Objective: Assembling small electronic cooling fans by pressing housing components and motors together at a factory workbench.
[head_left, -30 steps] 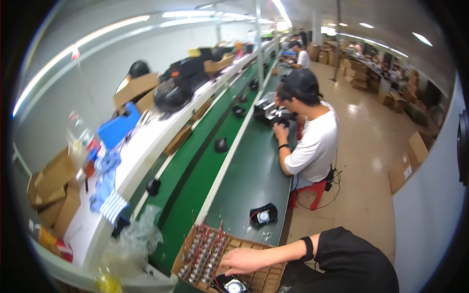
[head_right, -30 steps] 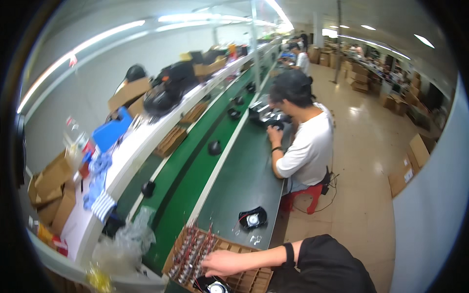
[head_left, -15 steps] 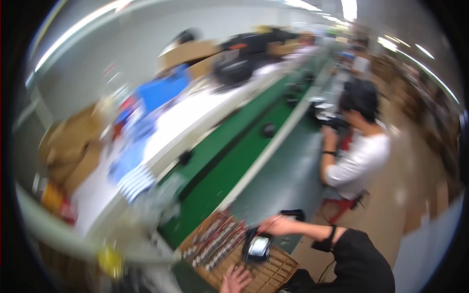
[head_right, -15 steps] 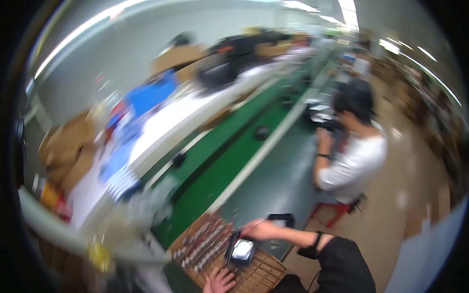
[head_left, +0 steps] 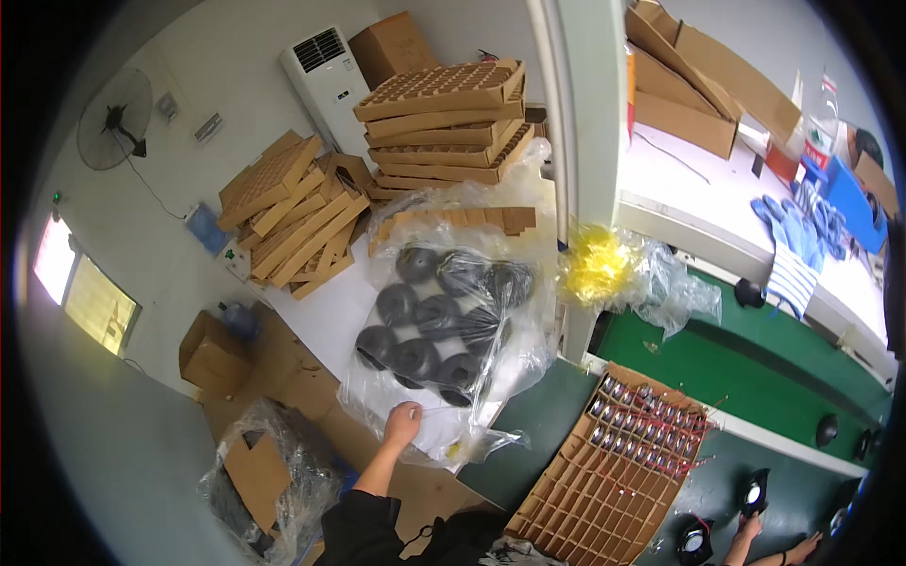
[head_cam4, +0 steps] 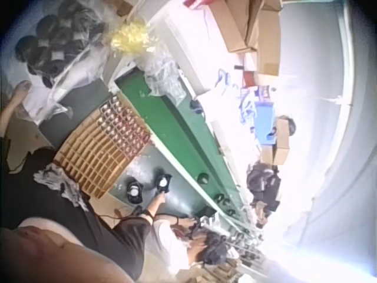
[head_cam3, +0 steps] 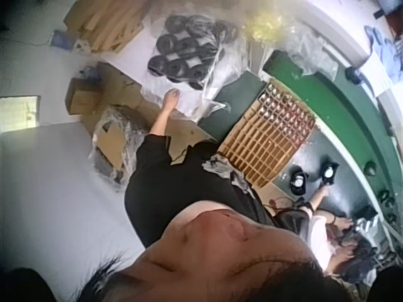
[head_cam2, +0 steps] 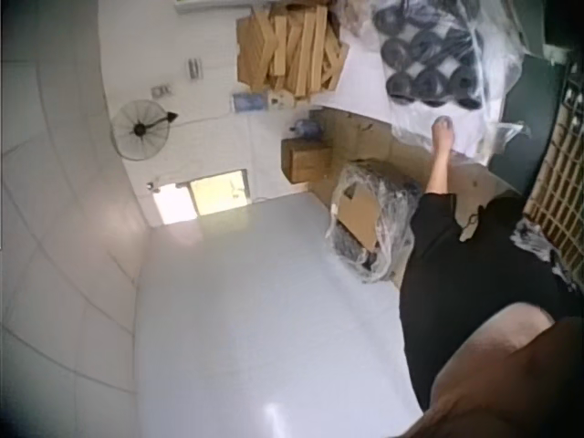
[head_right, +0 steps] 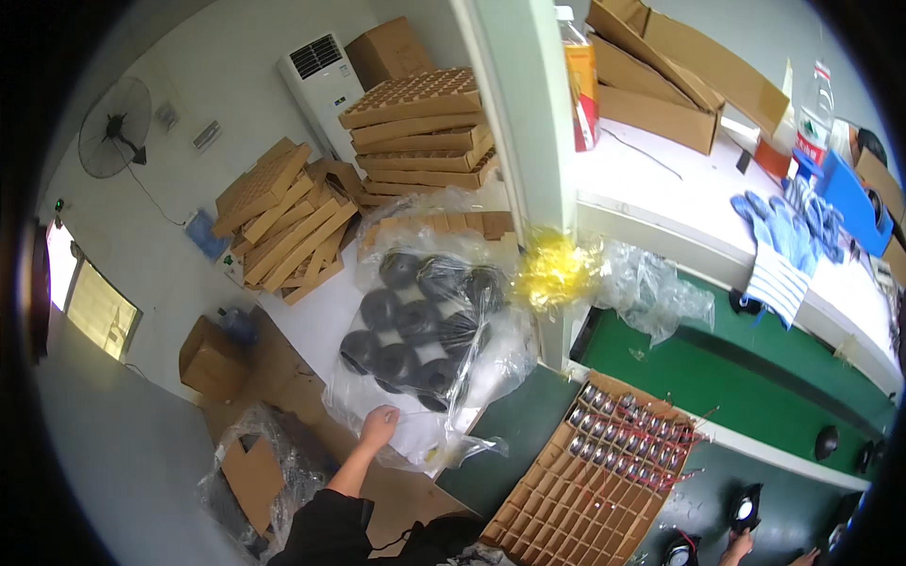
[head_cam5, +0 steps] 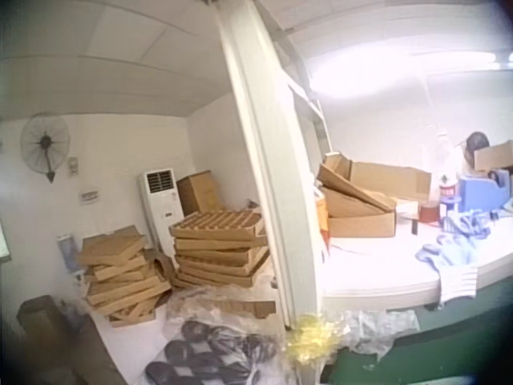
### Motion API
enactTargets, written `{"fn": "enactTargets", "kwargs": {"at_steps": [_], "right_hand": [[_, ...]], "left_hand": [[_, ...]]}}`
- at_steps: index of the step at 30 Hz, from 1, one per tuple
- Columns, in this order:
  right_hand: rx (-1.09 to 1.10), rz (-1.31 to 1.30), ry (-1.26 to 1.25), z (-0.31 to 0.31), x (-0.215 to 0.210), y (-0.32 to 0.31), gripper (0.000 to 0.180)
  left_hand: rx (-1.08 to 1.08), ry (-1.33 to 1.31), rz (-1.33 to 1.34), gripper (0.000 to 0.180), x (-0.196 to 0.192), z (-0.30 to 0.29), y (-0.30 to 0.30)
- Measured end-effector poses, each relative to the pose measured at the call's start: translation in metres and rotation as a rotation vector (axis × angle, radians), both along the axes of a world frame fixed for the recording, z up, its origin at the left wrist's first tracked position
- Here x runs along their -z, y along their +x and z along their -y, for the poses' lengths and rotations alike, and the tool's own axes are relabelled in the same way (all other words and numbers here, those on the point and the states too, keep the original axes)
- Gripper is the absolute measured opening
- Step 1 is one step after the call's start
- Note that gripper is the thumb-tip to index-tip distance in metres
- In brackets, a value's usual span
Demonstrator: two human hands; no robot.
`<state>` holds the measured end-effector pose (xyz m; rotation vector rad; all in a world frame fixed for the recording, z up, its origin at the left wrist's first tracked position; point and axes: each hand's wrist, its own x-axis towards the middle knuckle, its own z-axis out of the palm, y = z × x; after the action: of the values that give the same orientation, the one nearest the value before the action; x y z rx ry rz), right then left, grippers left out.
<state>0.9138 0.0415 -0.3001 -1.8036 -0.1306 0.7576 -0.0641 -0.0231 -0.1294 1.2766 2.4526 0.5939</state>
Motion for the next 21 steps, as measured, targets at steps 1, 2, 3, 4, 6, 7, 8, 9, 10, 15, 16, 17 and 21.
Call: {"fn": "enactTargets", "kwargs": {"at_steps": [1, 2, 3, 4, 6, 7, 8, 9, 10, 15, 16, 17, 21], "right_hand": [[0.192, -0.024, 0.027, 0.007, 0.002, -0.013, 0.021], [0.197, -0.017, 0.039, 0.003, -0.005, -0.012, 0.021], [0.152, -0.029, 0.038, 0.002, -0.013, -0.01, 0.021], [0.105, -0.043, 0.033, 0.005, -0.023, -0.01, 0.021], [0.017, -0.068, 0.017, 0.019, -0.044, -0.008, 0.02], [-0.024, -0.079, 0.005, 0.03, -0.056, -0.008, 0.02], [-0.061, -0.094, -0.011, 0.043, -0.065, -0.011, 0.02], [-0.097, -0.108, -0.028, 0.058, -0.074, -0.015, 0.02], [-0.132, -0.135, -0.039, 0.071, -0.072, -0.02, 0.02], [-0.416, 0.284, -0.361, 0.115, -0.084, -0.071, 0.02], [-0.473, 0.342, -0.351, 0.099, -0.12, -0.133, 0.018], [-0.562, 0.449, -0.23, 0.106, -0.128, -0.143, 0.017], [-0.692, 0.552, -0.027, 0.079, -0.164, -0.234, 0.012]], "left_hand": [[0.002, 0.011, 0.006, 0.028, -0.003, -0.004, -0.002], [0.039, 0.028, -0.153, 0.032, -0.005, -0.007, -0.003], [0.077, 0.046, -0.31, 0.037, -0.005, -0.013, -0.004], [0.094, 0.053, -0.317, 0.045, -0.007, -0.016, -0.009], [0.123, 0.123, -0.33, 0.044, -0.006, -0.028, -0.019], [0.147, 0.187, -0.35, 0.043, -0.005, -0.035, -0.024], [0.161, 0.186, -0.341, 0.043, -0.006, -0.042, -0.03], [0.187, 0.231, -0.393, 0.042, -0.006, -0.05, -0.034], [0.215, 0.28, -0.456, 0.041, -0.009, -0.059, -0.037], [0.363, 0.216, -0.478, 0.04, -0.007, -0.087, -0.054], [0.36, 0.189, -0.502, 0.04, -0.013, -0.085, -0.057], [0.373, 0.191, -0.483, 0.04, -0.016, -0.089, -0.058], [0.464, 0.155, -0.523, 0.039, -0.015, -0.088, -0.06]]}}
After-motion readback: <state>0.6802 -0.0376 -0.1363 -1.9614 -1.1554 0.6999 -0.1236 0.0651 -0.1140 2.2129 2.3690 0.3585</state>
